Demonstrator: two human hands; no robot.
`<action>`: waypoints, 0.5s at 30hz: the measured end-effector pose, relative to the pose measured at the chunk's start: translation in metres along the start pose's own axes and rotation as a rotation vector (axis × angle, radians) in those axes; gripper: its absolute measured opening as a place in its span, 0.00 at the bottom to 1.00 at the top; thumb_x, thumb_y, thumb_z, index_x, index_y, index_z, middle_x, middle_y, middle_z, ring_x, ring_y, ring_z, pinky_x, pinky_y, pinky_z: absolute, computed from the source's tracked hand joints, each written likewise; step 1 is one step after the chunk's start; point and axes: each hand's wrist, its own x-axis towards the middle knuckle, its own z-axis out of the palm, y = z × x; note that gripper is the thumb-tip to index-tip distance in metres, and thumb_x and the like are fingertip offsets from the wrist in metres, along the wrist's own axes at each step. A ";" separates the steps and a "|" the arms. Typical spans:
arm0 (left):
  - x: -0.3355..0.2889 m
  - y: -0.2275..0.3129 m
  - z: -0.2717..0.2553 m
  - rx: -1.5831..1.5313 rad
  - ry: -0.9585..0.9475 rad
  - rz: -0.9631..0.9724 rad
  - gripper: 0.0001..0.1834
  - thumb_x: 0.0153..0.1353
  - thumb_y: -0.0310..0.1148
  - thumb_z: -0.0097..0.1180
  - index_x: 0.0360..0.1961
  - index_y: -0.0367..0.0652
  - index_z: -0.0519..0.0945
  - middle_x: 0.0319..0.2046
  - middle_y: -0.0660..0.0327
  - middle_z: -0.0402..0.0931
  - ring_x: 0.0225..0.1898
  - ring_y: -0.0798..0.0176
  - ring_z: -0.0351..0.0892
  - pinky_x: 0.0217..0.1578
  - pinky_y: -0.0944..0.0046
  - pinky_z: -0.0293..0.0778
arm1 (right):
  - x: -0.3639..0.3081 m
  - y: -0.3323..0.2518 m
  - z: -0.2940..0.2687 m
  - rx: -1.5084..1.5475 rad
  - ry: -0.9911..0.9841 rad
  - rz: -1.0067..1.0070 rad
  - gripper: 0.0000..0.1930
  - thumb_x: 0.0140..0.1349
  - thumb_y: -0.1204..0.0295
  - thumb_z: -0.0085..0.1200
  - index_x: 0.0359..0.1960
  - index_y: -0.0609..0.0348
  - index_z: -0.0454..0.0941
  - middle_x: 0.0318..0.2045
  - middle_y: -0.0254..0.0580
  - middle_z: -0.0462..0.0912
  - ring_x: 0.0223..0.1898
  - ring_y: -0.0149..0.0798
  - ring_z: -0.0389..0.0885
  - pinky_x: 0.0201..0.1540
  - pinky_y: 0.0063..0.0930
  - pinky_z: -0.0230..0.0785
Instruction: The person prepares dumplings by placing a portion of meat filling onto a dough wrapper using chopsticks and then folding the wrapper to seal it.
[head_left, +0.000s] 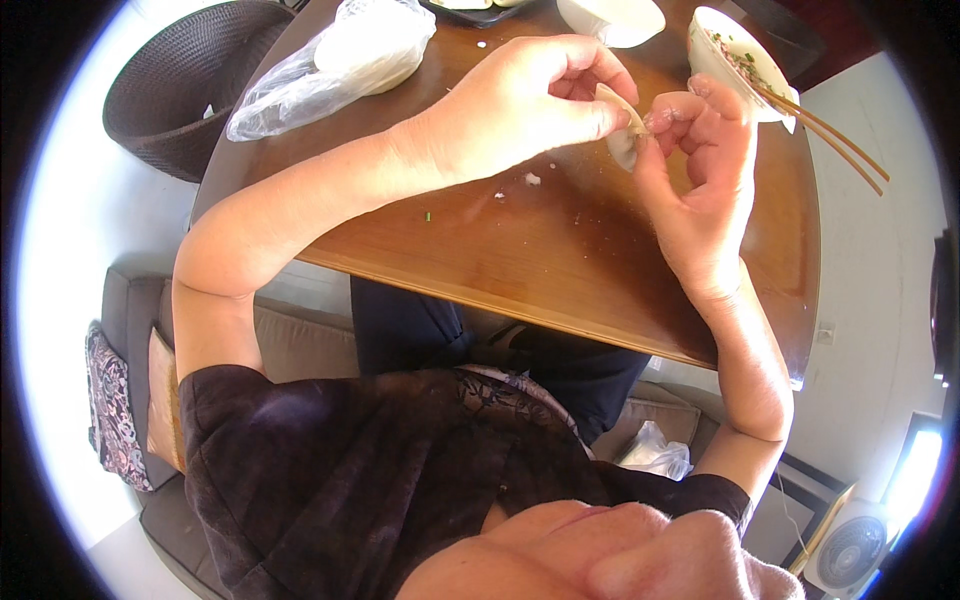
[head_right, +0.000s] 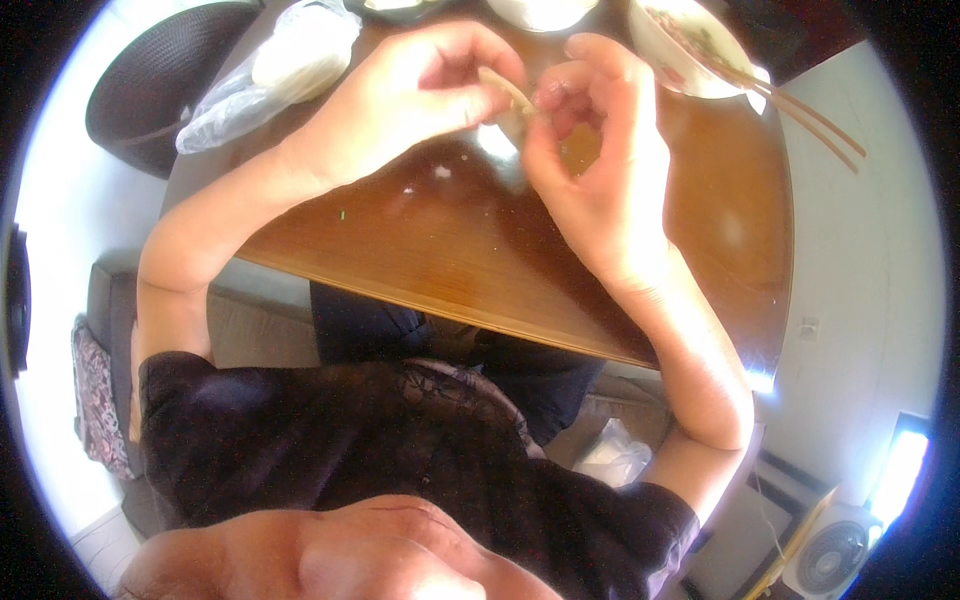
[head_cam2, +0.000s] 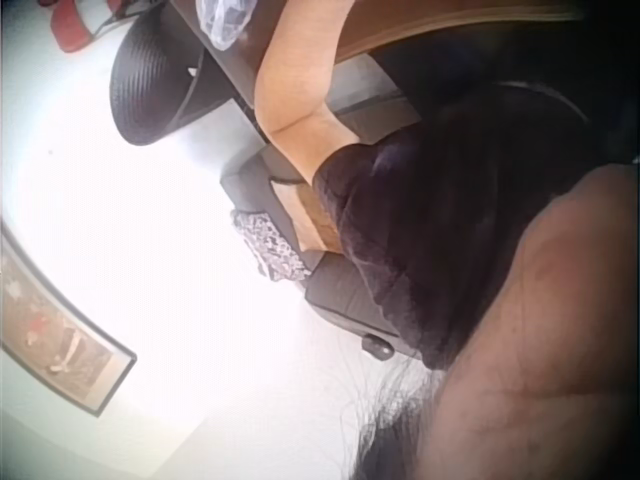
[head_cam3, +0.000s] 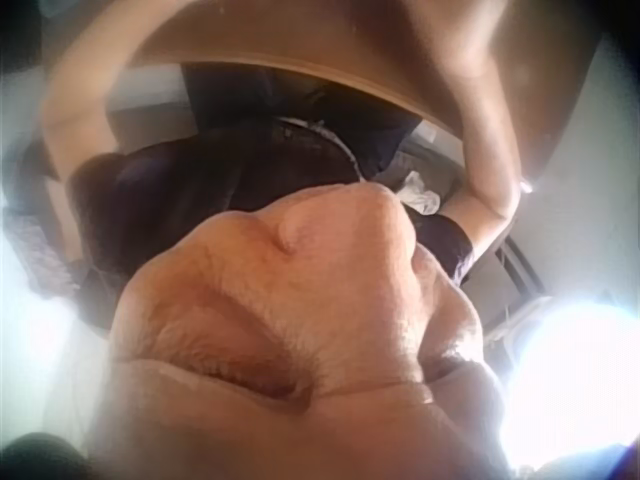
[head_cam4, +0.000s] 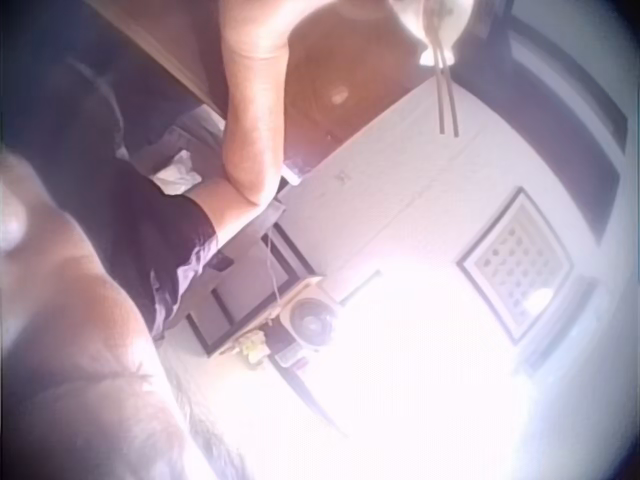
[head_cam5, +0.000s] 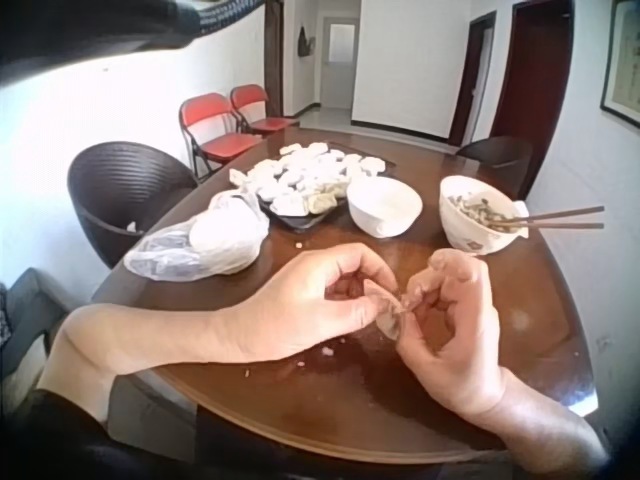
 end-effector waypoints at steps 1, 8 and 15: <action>0.001 -0.002 0.000 -0.065 0.032 -0.020 0.07 0.67 0.28 0.54 0.44 0.39 0.78 0.36 0.67 0.76 0.38 0.76 0.75 0.42 0.74 0.72 | 0.001 0.000 0.000 -0.005 0.014 -0.010 0.29 0.55 0.85 0.59 0.58 0.60 0.63 0.36 0.37 0.79 0.31 0.28 0.78 0.39 0.22 0.74; 0.002 -0.005 -0.001 -0.097 0.012 -0.081 0.07 0.67 0.29 0.55 0.43 0.39 0.78 0.34 0.69 0.76 0.39 0.76 0.74 0.42 0.74 0.72 | -0.001 -0.004 0.000 0.011 -0.025 -0.051 0.29 0.55 0.85 0.59 0.58 0.60 0.63 0.34 0.36 0.80 0.31 0.27 0.79 0.38 0.21 0.74; -0.001 -0.002 0.001 0.059 -0.004 -0.014 0.07 0.66 0.28 0.56 0.44 0.39 0.78 0.34 0.70 0.76 0.37 0.78 0.74 0.39 0.76 0.71 | -0.002 -0.002 0.002 0.011 0.001 -0.079 0.29 0.55 0.86 0.59 0.58 0.60 0.62 0.35 0.37 0.80 0.30 0.27 0.78 0.38 0.21 0.74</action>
